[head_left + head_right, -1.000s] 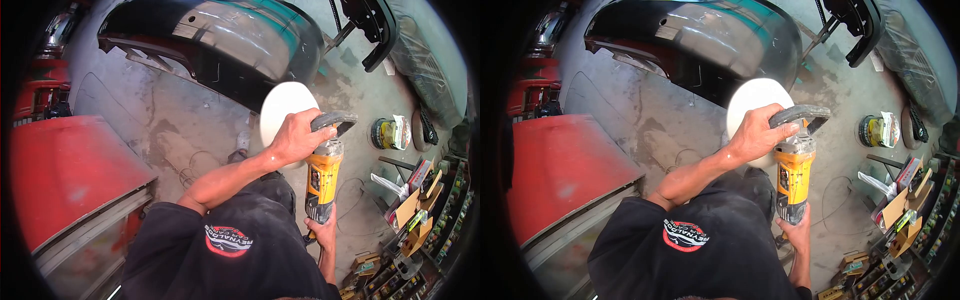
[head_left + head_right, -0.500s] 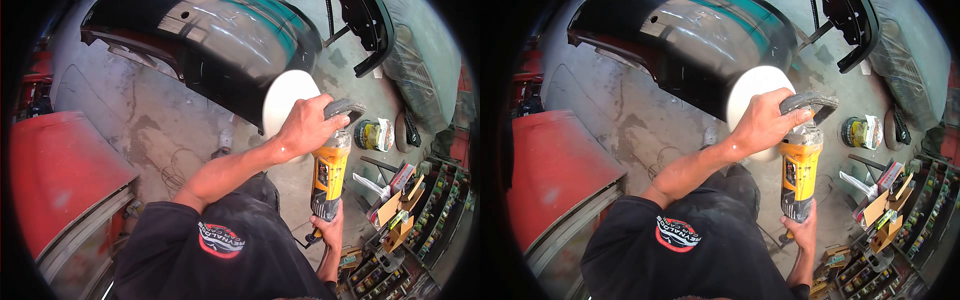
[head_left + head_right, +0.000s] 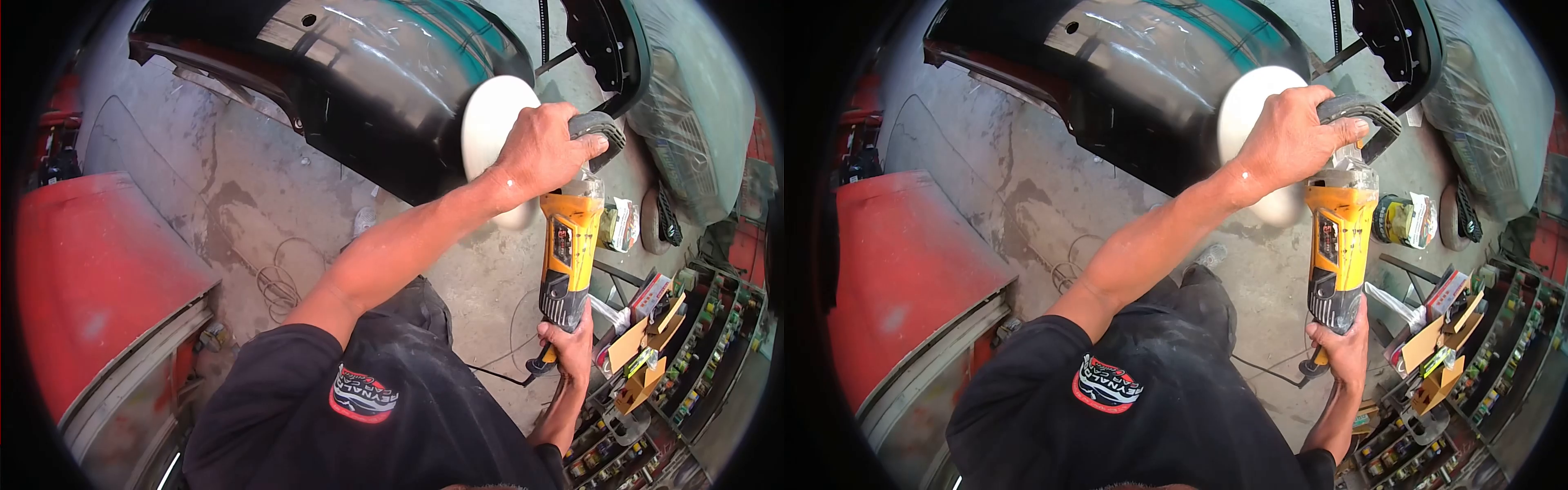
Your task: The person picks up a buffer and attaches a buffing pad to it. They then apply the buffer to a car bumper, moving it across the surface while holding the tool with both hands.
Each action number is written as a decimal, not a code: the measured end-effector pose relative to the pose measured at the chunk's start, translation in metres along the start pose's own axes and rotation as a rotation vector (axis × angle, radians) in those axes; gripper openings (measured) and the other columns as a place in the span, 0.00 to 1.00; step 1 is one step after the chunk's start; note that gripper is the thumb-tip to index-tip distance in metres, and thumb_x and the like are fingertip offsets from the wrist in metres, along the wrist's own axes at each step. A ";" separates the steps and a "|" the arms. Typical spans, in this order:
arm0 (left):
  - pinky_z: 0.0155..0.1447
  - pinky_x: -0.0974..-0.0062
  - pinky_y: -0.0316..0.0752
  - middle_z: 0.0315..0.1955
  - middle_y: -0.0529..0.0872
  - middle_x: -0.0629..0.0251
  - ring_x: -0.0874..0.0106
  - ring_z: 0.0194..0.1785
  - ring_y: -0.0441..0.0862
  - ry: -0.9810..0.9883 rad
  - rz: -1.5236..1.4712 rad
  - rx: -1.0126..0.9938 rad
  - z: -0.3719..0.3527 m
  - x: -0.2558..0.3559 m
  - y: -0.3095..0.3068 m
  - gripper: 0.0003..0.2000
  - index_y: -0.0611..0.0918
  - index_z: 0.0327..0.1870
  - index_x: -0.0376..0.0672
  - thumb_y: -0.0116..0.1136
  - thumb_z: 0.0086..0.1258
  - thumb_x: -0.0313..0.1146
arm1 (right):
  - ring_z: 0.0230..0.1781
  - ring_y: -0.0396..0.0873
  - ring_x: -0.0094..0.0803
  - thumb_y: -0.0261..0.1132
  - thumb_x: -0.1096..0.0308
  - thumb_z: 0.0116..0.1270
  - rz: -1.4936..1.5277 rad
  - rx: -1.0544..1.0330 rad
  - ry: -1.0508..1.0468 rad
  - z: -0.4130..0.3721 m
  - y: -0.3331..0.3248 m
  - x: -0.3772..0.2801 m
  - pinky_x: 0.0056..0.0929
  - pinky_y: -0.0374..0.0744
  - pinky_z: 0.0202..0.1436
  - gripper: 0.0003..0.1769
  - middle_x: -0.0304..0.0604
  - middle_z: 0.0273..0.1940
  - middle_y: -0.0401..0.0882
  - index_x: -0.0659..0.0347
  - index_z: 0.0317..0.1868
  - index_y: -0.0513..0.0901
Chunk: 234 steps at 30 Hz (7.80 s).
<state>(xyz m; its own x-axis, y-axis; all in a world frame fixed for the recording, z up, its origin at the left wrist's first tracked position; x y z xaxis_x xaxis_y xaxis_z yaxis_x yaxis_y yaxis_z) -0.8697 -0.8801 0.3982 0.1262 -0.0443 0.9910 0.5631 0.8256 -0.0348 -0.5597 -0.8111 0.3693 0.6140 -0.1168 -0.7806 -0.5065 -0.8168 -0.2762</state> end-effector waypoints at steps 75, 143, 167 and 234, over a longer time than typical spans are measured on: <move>0.41 0.75 0.77 0.30 0.86 0.62 0.81 0.36 0.77 -0.051 -0.328 0.092 -0.065 0.022 -0.097 0.17 0.83 0.42 0.32 0.72 0.73 0.40 | 0.56 0.78 0.34 0.85 0.70 0.43 -0.408 0.020 -0.096 -0.059 0.023 -0.076 0.33 0.76 0.63 0.56 0.43 0.58 0.79 0.67 0.73 0.66; 0.24 0.85 0.69 0.26 0.82 0.75 0.87 0.21 0.72 0.282 -0.462 0.454 -0.119 0.086 -0.334 0.17 0.85 0.47 0.37 0.74 0.72 0.43 | 0.61 0.76 0.34 0.86 0.68 0.47 -0.629 -0.197 -0.489 -0.099 0.190 -0.213 0.32 0.71 0.69 0.54 0.45 0.60 0.79 0.66 0.73 0.66; 0.39 0.71 0.78 0.28 0.87 0.60 0.77 0.33 0.81 0.108 -0.451 0.102 -0.137 0.066 -0.162 0.16 0.84 0.40 0.32 0.73 0.71 0.38 | 0.59 0.77 0.36 0.85 0.68 0.45 -0.450 0.150 -0.202 -0.177 0.081 -0.080 0.34 0.74 0.67 0.59 0.45 0.60 0.79 0.67 0.77 0.63; 0.35 0.82 0.68 0.29 0.79 0.78 0.87 0.34 0.70 0.070 -0.408 -0.052 -0.170 0.041 -0.214 0.13 0.84 0.41 0.37 0.76 0.70 0.37 | 0.57 0.79 0.35 0.79 0.80 0.51 -0.252 0.217 -0.238 -0.193 0.173 -0.010 0.33 0.75 0.66 0.52 0.47 0.59 0.80 0.64 0.77 0.63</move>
<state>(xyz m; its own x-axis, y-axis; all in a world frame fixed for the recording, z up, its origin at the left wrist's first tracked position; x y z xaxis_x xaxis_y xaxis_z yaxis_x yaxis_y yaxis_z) -0.8461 -1.1548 0.4243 -0.0617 -0.4020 0.9136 0.6186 0.7029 0.3510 -0.5367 -1.0605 0.4372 0.5912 0.2264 -0.7741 -0.4896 -0.6620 -0.5675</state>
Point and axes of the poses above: each hand's wrist, its own z-axis towards the middle knuckle, its own y-axis out of the palm, x = y × z, the point moved 7 cm from there along z, towards the middle knuckle
